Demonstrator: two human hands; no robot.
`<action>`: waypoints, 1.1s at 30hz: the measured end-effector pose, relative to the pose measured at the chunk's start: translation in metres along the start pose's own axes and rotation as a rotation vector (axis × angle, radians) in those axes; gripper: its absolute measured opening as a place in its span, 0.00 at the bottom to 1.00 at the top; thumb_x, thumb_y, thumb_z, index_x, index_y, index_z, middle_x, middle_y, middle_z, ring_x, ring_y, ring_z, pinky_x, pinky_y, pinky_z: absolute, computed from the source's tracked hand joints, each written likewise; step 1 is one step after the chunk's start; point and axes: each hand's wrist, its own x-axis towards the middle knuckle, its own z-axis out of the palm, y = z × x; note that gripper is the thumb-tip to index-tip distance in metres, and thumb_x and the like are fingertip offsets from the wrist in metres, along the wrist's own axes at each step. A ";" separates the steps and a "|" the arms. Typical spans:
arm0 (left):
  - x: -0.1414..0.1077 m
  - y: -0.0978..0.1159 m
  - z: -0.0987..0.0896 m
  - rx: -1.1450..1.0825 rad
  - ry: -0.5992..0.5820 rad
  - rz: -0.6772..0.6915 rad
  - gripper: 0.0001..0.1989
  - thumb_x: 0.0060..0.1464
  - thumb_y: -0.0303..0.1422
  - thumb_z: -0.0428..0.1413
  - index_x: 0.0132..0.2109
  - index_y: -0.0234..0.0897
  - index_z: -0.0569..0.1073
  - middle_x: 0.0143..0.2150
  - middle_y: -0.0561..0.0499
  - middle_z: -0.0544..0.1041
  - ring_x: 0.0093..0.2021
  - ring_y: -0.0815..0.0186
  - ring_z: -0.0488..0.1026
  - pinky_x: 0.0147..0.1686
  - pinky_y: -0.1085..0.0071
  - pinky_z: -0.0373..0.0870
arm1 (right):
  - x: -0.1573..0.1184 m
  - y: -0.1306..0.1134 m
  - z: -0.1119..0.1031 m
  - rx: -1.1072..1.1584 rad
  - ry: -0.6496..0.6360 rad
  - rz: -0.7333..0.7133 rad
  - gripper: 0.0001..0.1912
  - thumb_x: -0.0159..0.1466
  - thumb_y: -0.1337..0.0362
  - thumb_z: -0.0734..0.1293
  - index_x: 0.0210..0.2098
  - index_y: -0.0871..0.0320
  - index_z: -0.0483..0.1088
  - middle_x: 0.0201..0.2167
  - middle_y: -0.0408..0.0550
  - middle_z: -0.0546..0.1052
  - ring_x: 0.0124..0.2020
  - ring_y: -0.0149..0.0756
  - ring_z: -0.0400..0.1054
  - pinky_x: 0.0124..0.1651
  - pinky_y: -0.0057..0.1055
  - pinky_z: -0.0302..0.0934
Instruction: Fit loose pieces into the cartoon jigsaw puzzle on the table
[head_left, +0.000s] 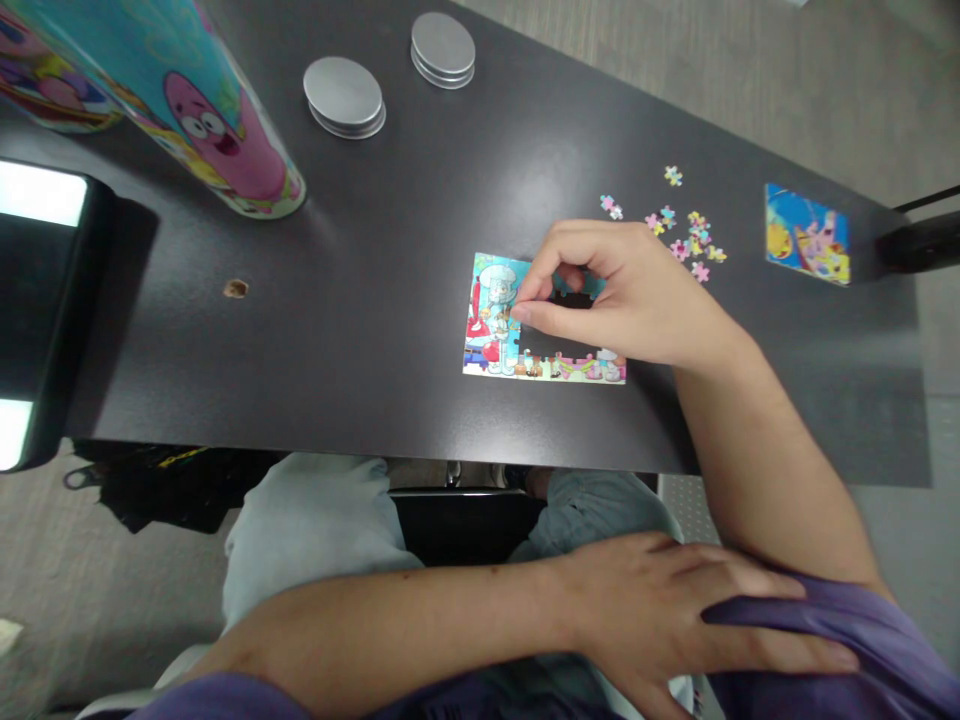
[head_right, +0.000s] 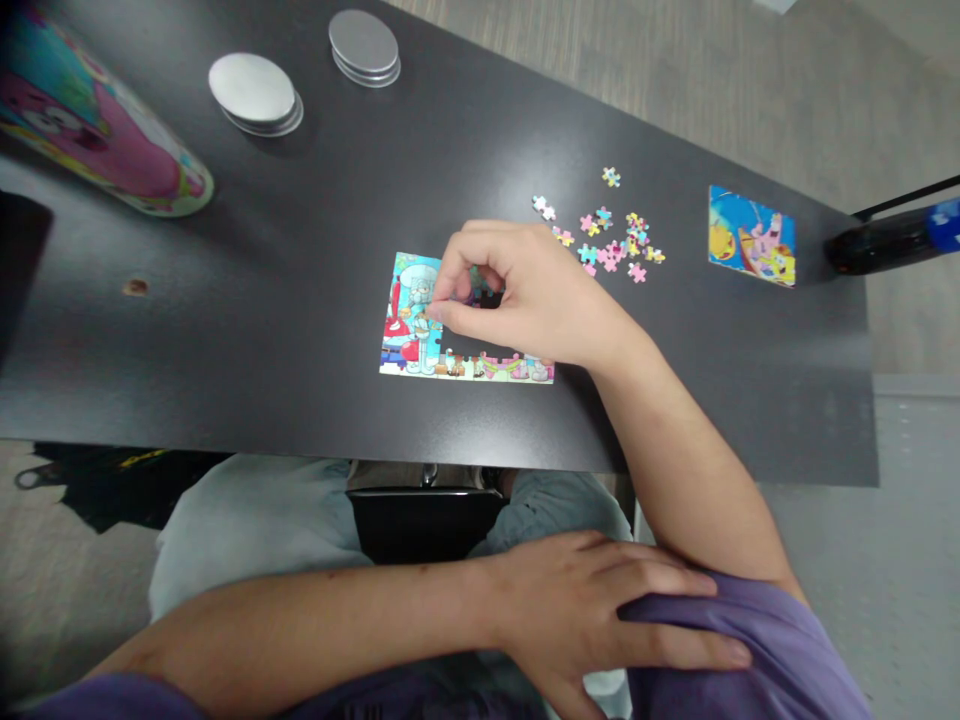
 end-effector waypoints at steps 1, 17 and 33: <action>0.000 0.000 0.000 0.001 0.001 0.000 0.41 0.86 0.58 0.51 0.91 0.44 0.77 0.91 0.46 0.78 0.87 0.65 0.78 0.75 0.76 0.82 | 0.000 -0.001 0.000 -0.009 -0.004 0.029 0.14 0.70 0.49 0.91 0.39 0.42 0.87 0.40 0.47 0.87 0.43 0.51 0.75 0.50 0.53 0.73; 0.007 0.001 -0.009 0.166 0.016 0.024 0.38 0.82 0.59 0.62 0.88 0.51 0.80 0.87 0.50 0.83 0.82 0.67 0.83 0.72 0.80 0.82 | 0.002 0.017 0.011 -0.080 0.057 -0.196 0.10 0.74 0.58 0.83 0.39 0.48 0.81 0.36 0.46 0.82 0.38 0.47 0.73 0.50 0.50 0.72; 0.010 0.003 -0.018 0.278 -0.038 0.035 0.36 0.85 0.59 0.54 0.89 0.58 0.78 0.89 0.56 0.80 0.84 0.74 0.81 0.73 0.83 0.79 | 0.003 0.024 0.008 -0.056 0.066 -0.221 0.10 0.79 0.50 0.83 0.48 0.47 0.87 0.43 0.48 0.83 0.45 0.48 0.75 0.55 0.50 0.73</action>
